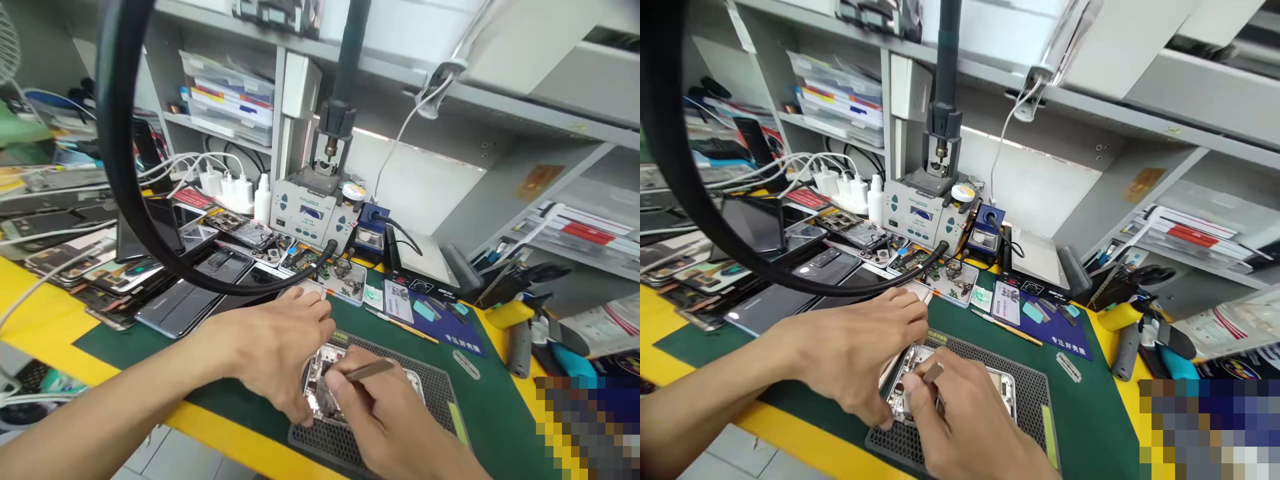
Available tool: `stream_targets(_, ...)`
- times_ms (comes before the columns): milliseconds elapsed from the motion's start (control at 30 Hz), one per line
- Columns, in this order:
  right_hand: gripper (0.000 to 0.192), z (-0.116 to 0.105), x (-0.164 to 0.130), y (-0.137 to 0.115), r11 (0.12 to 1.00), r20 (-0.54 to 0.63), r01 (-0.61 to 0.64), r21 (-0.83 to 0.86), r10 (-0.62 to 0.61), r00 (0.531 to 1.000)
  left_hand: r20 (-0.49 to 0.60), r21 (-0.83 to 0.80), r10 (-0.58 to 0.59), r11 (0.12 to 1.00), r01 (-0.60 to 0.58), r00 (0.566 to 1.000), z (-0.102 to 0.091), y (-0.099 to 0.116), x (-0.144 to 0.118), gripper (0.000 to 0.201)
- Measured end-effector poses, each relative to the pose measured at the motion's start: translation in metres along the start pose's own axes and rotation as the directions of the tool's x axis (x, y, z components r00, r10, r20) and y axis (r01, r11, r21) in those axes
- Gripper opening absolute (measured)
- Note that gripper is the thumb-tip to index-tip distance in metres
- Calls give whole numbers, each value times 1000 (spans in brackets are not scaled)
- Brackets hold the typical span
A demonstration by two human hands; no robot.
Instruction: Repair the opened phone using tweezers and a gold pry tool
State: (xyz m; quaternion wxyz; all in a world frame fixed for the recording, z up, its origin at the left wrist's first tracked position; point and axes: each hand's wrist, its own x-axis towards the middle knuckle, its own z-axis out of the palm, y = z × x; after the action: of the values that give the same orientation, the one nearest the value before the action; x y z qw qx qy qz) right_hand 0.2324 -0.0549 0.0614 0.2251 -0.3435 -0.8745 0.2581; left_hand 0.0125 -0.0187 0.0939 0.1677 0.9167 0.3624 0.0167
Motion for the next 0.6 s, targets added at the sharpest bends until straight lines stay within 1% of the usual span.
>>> stream_targets(233,34,3,3,4,999,-15,-30,22,30,999,18,40,10,999,-10,1000,-1,2,1,68)
stream_targets(333,35,3,3,5,999,-26,-32,15,32,999,19,44,7,999,-8,1000,0,4,1,67)
stream_targets(500,34,3,0,3,1000,-56,-27,-9,26,998,1,38,-1,999,1,1000,1,8,2,65)
stream_targets(600,28,2,-1,1,1000,-75,-17,-22,15,997,-13,12,0,1000,0,1000,3,10,2,65)
